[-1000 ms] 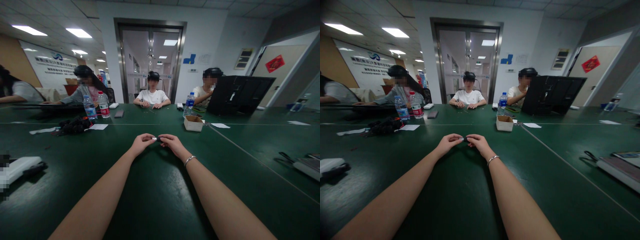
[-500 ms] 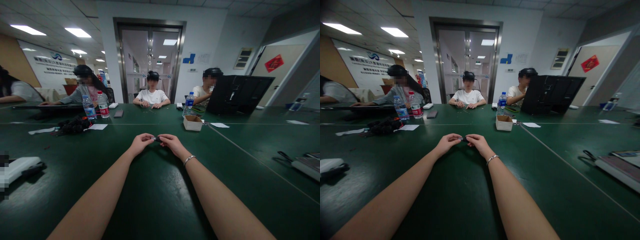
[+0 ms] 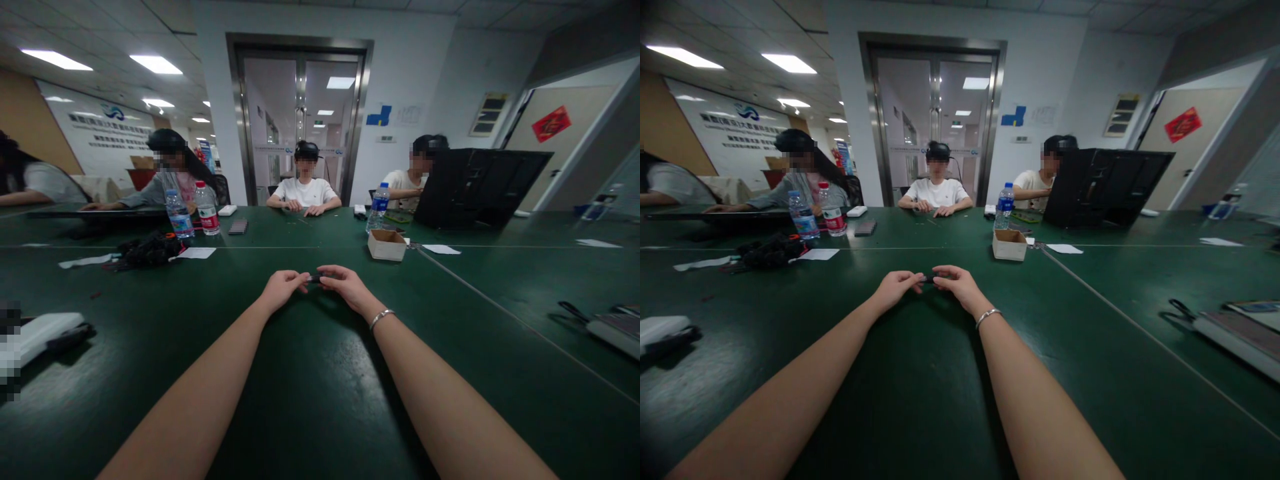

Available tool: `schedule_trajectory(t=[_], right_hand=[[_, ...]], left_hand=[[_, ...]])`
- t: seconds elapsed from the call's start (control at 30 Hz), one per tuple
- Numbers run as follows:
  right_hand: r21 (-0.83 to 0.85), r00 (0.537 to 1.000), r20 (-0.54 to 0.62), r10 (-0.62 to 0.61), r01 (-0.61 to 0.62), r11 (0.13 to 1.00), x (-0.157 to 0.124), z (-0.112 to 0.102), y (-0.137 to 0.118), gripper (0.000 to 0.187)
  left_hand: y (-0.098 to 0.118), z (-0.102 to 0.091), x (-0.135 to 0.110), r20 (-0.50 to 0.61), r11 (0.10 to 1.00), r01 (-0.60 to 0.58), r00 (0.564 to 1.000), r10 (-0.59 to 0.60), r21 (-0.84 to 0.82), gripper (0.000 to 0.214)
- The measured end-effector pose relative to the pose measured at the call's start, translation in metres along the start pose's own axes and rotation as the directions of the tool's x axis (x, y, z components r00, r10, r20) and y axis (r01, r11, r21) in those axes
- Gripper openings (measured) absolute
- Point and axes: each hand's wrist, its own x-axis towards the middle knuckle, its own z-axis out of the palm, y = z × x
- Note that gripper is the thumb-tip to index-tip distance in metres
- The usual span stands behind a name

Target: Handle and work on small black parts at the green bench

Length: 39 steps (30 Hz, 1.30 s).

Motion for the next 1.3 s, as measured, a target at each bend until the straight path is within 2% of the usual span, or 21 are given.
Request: schedule_trajectory(t=[0.1, 0.27, 0.57, 0.8, 1.03, 1.3], right_hand=[[0.018, 1.000, -0.002, 0.013, -0.013, 1.000, 0.000, 0.000, 0.000, 0.037], [0.013, 0.999, -0.023, 0.030, -0.029, 0.999, 0.001, 0.002, 0.000, 0.032], [-0.017, 0.996, -0.040, 0.077, -0.077, 0.997, 0.003, 0.004, -0.001, 0.030], [-0.031, 0.995, -0.033, 0.089, -0.090, 0.995, 0.004, 0.003, 0.002, 0.027], [0.013, 0.999, -0.002, 0.052, -0.052, 0.999, 0.004, -0.001, 0.004, 0.029], [-0.019, 0.998, 0.052, 0.019, -0.018, 1.000, 0.001, 0.000, 0.002, 0.035]], left_hand=[[0.000, 0.000, 0.000, 0.012, 0.999, -0.015, 1.000, 0.015, -0.034, 0.038], [0.003, 0.001, -0.003, 0.043, 0.979, -0.009, 0.999, 0.018, -0.201, 0.032], [-0.003, 0.004, -0.001, 0.017, 0.973, -0.102, 0.994, 0.108, -0.206, 0.027], [-0.005, 0.006, 0.000, 0.001, 0.972, -0.102, 0.995, 0.104, -0.212, 0.027], [0.000, 0.004, -0.003, 0.041, 0.996, -0.039, 0.998, 0.042, -0.085, 0.033], [-0.007, 0.002, 0.000, 0.063, 0.993, 0.004, 0.998, -0.012, 0.115, 0.050]])
